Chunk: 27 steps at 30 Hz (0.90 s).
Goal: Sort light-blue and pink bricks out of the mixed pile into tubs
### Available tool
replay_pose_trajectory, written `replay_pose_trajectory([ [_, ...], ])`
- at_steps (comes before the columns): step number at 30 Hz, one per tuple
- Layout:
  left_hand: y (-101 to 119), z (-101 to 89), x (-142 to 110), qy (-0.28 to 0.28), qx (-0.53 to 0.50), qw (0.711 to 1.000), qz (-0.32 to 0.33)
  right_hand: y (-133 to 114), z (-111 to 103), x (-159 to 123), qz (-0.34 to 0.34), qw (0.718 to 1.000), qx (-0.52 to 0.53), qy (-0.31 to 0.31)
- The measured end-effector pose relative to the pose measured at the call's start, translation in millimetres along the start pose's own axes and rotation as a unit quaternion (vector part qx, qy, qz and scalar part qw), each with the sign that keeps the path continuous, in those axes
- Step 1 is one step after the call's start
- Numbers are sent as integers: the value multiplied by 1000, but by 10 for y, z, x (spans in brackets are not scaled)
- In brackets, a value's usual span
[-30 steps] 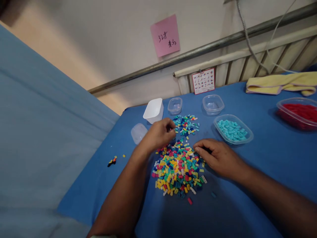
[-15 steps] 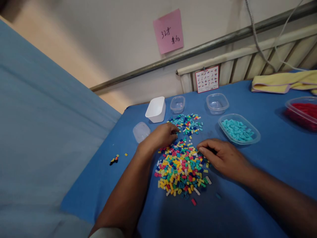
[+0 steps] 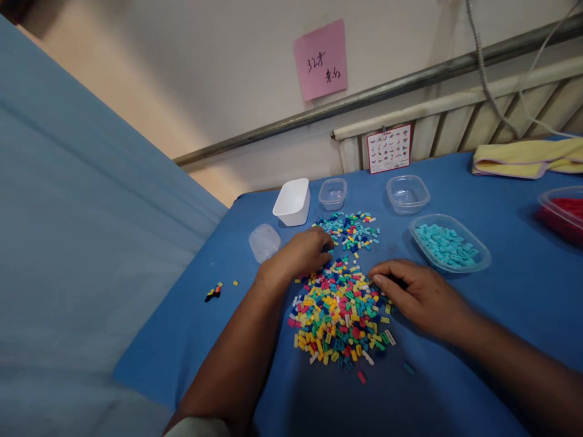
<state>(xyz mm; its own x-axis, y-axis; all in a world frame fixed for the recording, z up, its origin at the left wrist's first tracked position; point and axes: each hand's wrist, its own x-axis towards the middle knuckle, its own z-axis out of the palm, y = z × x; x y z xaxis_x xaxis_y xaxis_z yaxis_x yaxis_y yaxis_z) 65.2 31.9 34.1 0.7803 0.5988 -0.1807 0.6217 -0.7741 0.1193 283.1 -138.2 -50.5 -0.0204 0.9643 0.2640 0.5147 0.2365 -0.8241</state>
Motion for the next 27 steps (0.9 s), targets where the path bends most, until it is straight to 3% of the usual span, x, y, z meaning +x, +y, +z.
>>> replay_pose_trajectory([
  [5,25,-16,-1,-6,14,1000,-5,16,4,-5,1,1000,3,-6],
  [12,-21,34,36,-9,16,998,59,6,5,-1,2,1000,-5,-2],
  [18,-33,46,34,-6,23,999,46,1,-3,3,4,1000,-3,-5],
  [27,-32,40,31,-5,-21,996,85,-22,-16,2,-10,1000,-5,2],
])
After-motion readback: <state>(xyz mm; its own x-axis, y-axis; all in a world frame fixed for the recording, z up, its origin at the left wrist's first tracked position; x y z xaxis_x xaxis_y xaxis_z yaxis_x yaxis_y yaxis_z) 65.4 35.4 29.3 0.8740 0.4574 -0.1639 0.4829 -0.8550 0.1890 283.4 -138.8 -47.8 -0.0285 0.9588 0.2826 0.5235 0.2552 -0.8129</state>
